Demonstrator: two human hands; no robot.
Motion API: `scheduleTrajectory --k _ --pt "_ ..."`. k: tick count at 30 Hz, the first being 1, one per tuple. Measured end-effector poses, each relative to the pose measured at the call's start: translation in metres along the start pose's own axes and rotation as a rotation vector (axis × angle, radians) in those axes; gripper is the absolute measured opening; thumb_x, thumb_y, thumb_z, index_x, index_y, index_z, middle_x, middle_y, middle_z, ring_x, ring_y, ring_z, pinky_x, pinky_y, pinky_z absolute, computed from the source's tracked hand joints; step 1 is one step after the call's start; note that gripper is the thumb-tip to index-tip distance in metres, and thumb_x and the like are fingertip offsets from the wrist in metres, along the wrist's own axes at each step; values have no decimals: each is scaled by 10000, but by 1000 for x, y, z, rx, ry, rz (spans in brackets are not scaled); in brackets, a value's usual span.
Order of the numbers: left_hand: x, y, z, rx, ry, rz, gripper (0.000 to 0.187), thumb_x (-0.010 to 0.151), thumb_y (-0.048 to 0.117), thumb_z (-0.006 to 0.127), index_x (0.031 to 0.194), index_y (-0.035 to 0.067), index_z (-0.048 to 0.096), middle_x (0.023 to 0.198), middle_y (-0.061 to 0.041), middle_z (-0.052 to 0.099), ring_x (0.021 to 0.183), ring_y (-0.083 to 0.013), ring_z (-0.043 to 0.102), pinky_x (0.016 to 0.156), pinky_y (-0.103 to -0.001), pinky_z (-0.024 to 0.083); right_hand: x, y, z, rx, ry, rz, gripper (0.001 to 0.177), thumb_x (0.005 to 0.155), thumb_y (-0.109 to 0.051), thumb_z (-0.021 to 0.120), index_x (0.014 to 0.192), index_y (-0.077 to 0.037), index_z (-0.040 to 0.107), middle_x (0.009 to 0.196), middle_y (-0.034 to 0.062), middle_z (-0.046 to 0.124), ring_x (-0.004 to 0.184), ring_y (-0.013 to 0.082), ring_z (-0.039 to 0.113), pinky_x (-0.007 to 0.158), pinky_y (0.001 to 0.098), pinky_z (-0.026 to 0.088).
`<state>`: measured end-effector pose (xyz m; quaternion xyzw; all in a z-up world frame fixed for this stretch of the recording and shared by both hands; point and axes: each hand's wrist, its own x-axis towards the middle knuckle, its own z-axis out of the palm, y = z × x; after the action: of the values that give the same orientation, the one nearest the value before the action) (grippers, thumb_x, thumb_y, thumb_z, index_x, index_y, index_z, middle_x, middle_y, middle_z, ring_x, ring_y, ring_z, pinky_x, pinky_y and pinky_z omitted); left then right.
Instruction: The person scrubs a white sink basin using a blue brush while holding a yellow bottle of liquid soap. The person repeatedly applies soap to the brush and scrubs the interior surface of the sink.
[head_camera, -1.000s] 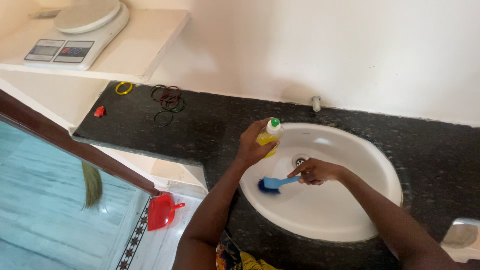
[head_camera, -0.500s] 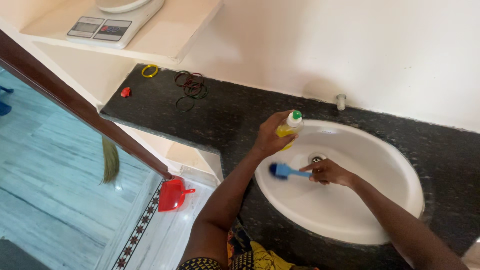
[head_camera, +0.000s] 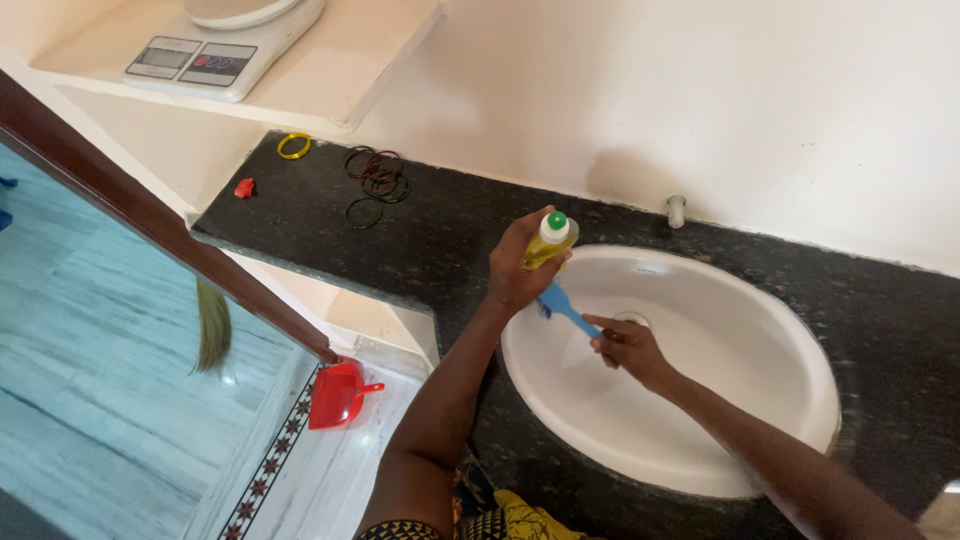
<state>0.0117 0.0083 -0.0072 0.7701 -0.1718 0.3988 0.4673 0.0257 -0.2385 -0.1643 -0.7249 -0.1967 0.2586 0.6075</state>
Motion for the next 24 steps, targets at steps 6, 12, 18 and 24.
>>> scheduleTrajectory --k 6,12,18,24 --pt "2 -2 -2 22 8 51 661 832 89 865 1421 107 566 1276 -139 675 1170 -303 705 977 -386 597 0 -11 1 -317 -4 -90 468 927 -157 719 1391 -167 660 791 6 687 647 81 573 605 255 525" --pt "2 0 -5 8 107 105 628 830 77 863 1389 80 577 1291 -153 672 1173 -314 699 974 -389 592 -2 -15 -6 -491 221 -183 449 935 -160 708 1382 -177 674 816 36 709 647 140 582 603 329 508" --pt "5 -1 -12 10 147 115 623 841 42 851 1401 68 580 1286 -159 665 1163 -319 703 961 -390 598 3 -28 -33 -1072 227 -545 465 897 -183 694 1356 -252 669 887 35 722 702 177 676 588 327 576" --pt "5 2 -11 -68 100 44 636 809 41 853 1387 69 588 1258 -150 671 1136 -305 706 932 -386 601 -69 -53 -151 -1642 380 10 408 978 -306 548 1353 -460 592 1029 20 714 707 118 648 524 283 579"
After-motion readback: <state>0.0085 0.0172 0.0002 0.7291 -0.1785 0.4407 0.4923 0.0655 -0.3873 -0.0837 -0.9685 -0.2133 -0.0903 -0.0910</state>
